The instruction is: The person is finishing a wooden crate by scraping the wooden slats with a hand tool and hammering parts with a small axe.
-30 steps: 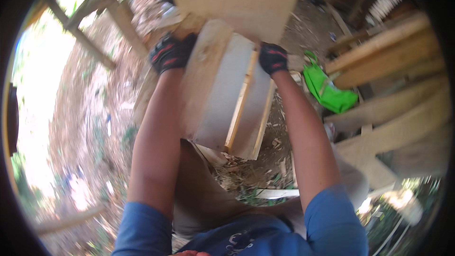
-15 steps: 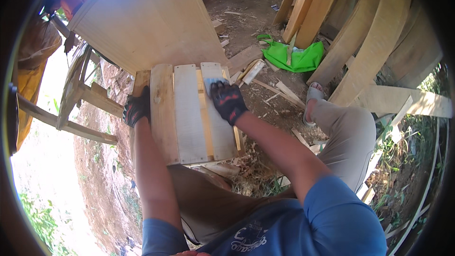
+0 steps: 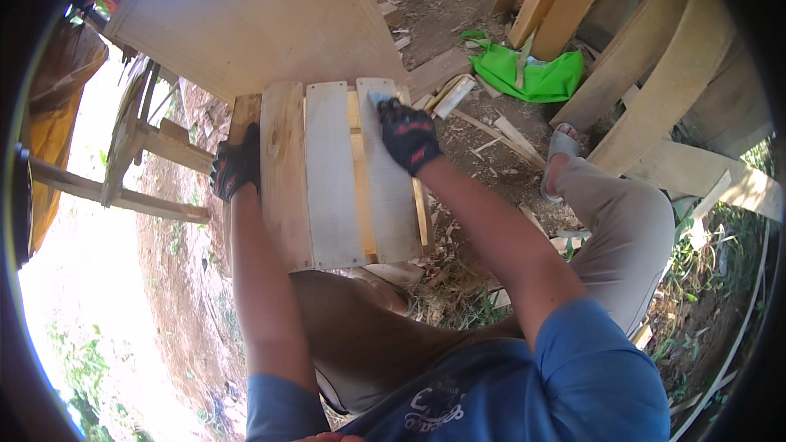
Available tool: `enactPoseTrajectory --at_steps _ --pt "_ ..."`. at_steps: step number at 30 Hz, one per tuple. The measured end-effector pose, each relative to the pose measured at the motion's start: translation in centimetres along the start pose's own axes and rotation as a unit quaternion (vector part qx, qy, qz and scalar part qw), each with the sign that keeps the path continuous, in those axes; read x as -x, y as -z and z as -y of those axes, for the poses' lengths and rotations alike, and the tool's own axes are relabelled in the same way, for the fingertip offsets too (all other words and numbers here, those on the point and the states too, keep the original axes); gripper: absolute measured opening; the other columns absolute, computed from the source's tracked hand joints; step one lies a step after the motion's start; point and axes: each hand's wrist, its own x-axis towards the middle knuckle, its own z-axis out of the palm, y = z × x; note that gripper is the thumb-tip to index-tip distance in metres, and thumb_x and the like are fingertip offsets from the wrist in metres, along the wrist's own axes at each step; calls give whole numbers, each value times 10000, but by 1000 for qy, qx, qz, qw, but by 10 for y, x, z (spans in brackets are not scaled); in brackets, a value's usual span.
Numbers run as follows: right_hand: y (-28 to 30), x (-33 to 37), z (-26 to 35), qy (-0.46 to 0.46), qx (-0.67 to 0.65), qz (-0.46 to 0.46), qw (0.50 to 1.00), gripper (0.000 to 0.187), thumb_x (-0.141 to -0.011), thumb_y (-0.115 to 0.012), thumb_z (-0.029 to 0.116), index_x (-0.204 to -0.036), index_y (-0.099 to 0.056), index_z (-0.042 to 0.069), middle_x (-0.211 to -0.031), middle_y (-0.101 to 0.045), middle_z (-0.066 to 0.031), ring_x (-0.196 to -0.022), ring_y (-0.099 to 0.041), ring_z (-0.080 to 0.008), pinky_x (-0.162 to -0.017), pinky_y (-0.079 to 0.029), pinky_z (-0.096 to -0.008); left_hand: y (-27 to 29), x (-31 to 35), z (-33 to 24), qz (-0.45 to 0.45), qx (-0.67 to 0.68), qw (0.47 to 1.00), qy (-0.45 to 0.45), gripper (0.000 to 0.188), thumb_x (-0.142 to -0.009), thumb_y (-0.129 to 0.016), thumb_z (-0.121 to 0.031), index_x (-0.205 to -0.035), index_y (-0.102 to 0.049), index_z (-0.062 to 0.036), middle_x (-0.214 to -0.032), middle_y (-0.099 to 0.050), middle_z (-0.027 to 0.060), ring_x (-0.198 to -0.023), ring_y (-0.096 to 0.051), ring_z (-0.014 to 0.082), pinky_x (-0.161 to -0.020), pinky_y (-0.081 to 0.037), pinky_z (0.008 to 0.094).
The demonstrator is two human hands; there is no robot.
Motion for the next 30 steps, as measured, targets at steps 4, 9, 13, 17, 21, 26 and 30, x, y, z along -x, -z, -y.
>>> enactPoseTrajectory --at_steps 4,9,13,17,21,26,30 --pt "-33 -56 -29 14 53 -63 996 197 -1011 -515 184 -1000 -687 89 -941 -735 -131 -844 -751 -302 -732 -584 -479 -1 0 -4 -7 18 1000 -3 890 -819 -640 -816 -1295 -709 -67 -1306 -723 218 -1231 -685 397 -1031 -517 530" --pt "-42 -92 -27 -25 43 25 998 223 -1008 -507 204 -1030 -699 92 -967 -750 -151 -882 -754 -329 -762 -586 -495 -2 -3 0 4 12 1000 1 878 -819 -639 -816 -1282 -714 -73 -1293 -728 216 -1217 -692 394 -1015 -524 527" --pt "-42 -70 -42 33 64 -54 996 265 -1008 -513 194 -1132 -707 64 -1058 -769 -160 -952 -755 -337 -803 -592 -500 -6 -2 -5 -7 25 1000 -14 850 -824 -640 -811 -1252 -721 -81 -1249 -745 213 -1182 -707 393 -996 -532 523" --pt "-23 -3 -17 89 58 -50 993 388 -978 -528 135 -1328 -665 37 -1250 -732 -183 -1122 -717 -329 -931 -571 -482 -4 -6 1 -16 36 999 -17 809 -832 -641 -800 -1201 -732 -87 -1198 -758 218 -1151 -720 387 -978 -543 518" --pt "41 75 25 97 44 35 994 467 -1008 -511 167 -1451 -599 46 -1411 -666 -181 -1308 -639 -334 -1089 -497 -482 -13 -10 9 -33 40 998 -19 792 -839 -646 -789 -1194 -729 -86 -1189 -759 211 -1142 -723 379 -979 -544 507" --pt "55 100 24 95 26 62 993 532 -1025 -508 176 -1545 -513 65 -1504 -603 -175 -1404 -575 -326 -1155 -443 -482 -8 -3 3 -8 58 998 -18 760 -840 -660 -776 -1178 -734 -100 -1189 -760 202 -1146 -724 371 -989 -542 498" --pt "14 54 10 67 37 10 997 441 -985 -538 136 -1406 -648 65 -1356 -698 -138 -1257 -665 -320 -994 -554 -467 -6 -1 5 -22 63 998 -22 702 -845 -687 -737 -1162 -746 -113 -1186 -765 180 -1138 -728 357 -979 -548 495"
